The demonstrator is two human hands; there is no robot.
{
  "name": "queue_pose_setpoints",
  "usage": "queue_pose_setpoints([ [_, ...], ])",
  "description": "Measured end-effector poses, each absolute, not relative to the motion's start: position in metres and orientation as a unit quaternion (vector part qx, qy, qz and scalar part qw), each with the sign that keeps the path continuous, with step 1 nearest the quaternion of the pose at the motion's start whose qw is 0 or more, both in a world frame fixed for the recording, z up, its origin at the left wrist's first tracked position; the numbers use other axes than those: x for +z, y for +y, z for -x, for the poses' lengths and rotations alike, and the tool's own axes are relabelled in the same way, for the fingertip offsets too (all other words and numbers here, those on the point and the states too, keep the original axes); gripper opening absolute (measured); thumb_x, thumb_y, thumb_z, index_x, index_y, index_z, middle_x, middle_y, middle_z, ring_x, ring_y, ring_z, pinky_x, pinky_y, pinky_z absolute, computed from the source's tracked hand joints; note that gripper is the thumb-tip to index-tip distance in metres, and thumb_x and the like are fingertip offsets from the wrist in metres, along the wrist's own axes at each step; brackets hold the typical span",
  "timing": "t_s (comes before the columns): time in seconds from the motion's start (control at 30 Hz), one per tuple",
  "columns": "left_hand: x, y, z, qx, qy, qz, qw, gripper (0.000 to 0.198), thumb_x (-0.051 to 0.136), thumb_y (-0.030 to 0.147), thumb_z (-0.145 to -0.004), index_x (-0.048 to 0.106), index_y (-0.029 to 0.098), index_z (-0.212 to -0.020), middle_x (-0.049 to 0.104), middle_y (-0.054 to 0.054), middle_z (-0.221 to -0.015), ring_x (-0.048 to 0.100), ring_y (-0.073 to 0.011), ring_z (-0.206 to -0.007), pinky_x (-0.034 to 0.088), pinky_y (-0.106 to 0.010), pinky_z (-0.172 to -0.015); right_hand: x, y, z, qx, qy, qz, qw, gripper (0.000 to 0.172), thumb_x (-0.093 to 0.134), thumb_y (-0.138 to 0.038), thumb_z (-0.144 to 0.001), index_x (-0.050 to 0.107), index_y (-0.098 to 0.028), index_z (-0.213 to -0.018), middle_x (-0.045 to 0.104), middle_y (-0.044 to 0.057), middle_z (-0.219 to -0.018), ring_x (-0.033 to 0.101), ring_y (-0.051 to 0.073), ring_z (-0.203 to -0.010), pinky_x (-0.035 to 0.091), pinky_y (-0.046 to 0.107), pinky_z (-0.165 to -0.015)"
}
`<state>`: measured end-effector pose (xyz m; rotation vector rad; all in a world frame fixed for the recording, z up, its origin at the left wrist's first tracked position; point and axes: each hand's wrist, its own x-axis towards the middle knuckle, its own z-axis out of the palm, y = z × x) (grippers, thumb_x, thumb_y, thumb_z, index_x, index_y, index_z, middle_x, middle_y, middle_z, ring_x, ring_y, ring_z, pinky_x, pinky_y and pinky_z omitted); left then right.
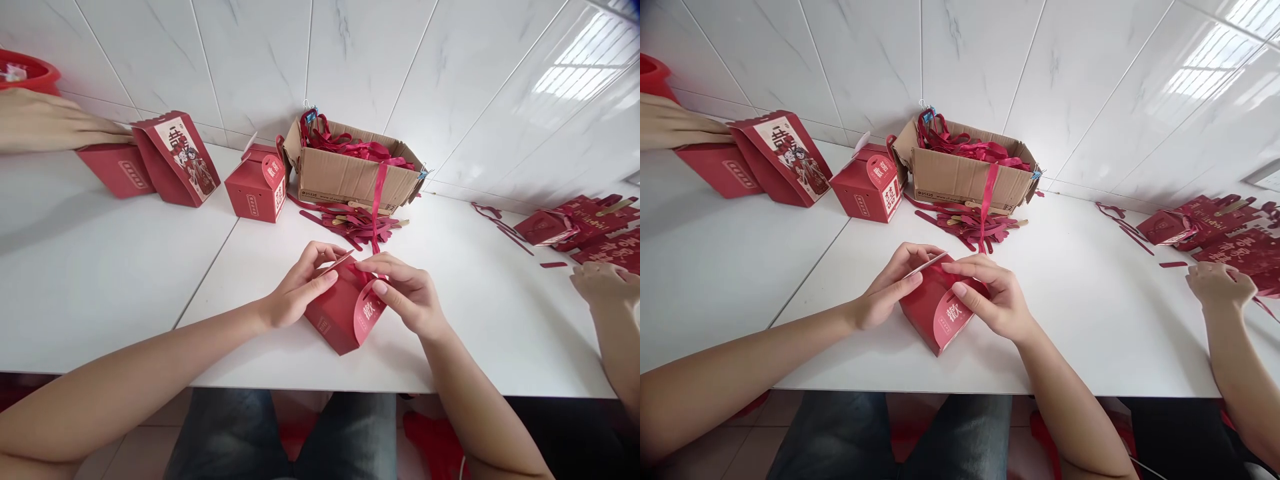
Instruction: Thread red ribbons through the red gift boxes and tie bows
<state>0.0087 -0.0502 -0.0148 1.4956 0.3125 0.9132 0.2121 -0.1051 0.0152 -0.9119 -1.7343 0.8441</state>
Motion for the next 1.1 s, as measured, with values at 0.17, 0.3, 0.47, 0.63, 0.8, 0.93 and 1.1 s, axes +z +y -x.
queue_pose_setpoints([
  [0.17,-0.0167,-0.0502,-0.0082,0.390,0.125,-0.657,0.633,0.013,0.049,0.033,-0.096,0.045,0.024,-0.105,0.044,-0.006,-0.130,0.044,-0.0217,-0.125,0.043,-0.034,-0.095,0.0175,-0.1045,-0.2127,0.347,-0.718,0.377,0.471,0.030,0.060,-0.028,-0.090,0.067,-0.036,-0.118,0.067,0.006,-0.111,0.061,0.020,-0.101,0.050,0.040,-0.091],
  [0.3,-0.0168,-0.0510,-0.0079,0.387,0.119,-0.659,0.634,0.014,0.049,0.033,-0.097,0.045,0.025,-0.107,0.042,-0.005,-0.131,0.045,-0.0211,-0.123,0.043,-0.034,-0.093,0.0176,-0.1042,-0.2128,0.332,-0.726,0.372,0.472,0.032,0.060,-0.028,-0.090,0.066,-0.037,-0.120,0.068,0.005,-0.111,0.061,0.021,-0.101,0.050,0.040,-0.091],
  [0.47,-0.0141,-0.0541,-0.0078,0.383,0.130,-0.654,0.639,0.015,0.044,0.037,-0.098,0.044,0.026,-0.108,0.041,-0.004,-0.131,0.049,-0.0177,-0.115,0.044,-0.031,-0.088,0.0184,-0.1045,-0.2137,0.326,-0.730,0.363,0.479,0.031,0.058,-0.029,-0.091,0.066,-0.037,-0.120,0.069,0.005,-0.109,0.061,0.021,-0.101,0.050,0.041,-0.091],
  [0.63,-0.0138,-0.0567,-0.0087,0.389,0.138,-0.649,0.639,0.019,0.040,0.041,-0.099,0.043,0.025,-0.109,0.040,-0.005,-0.133,0.050,-0.0161,-0.111,0.044,-0.029,-0.086,0.0188,-0.1044,-0.2128,0.328,-0.735,0.355,0.476,0.032,0.059,-0.027,-0.090,0.066,-0.037,-0.120,0.070,0.004,-0.108,0.061,0.020,-0.100,0.048,0.041,-0.093],
  [0.8,-0.0154,-0.0572,-0.0094,0.379,0.123,-0.647,0.649,0.019,0.039,0.041,-0.099,0.041,0.027,-0.111,0.043,-0.006,-0.129,0.053,-0.0168,-0.107,0.046,-0.029,-0.081,0.0196,-0.1031,-0.2123,0.325,-0.734,0.355,0.480,0.033,0.058,-0.026,-0.091,0.065,-0.038,-0.122,0.070,0.003,-0.111,0.060,0.020,-0.103,0.047,0.041,-0.094],
  [0.93,-0.0160,-0.0571,-0.0089,0.371,0.127,-0.655,0.646,0.020,0.039,0.043,-0.099,0.040,0.027,-0.111,0.042,-0.007,-0.130,0.052,-0.0188,-0.110,0.047,-0.031,-0.084,0.0224,-0.1028,-0.2120,0.328,-0.733,0.363,0.473,0.032,0.059,-0.028,-0.090,0.066,-0.038,-0.119,0.071,0.004,-0.110,0.062,0.021,-0.102,0.048,0.043,-0.094],
  [1.1,-0.0142,-0.0546,-0.0061,0.350,0.116,-0.690,0.623,0.032,0.043,0.053,-0.094,0.038,0.027,-0.112,0.035,-0.008,-0.134,0.046,-0.0228,-0.115,0.045,-0.035,-0.089,0.0235,-0.1030,-0.2097,0.331,-0.737,0.359,0.467,0.029,0.061,-0.029,-0.089,0.069,-0.035,-0.116,0.072,0.006,-0.105,0.063,0.022,-0.097,0.050,0.043,-0.090],
])
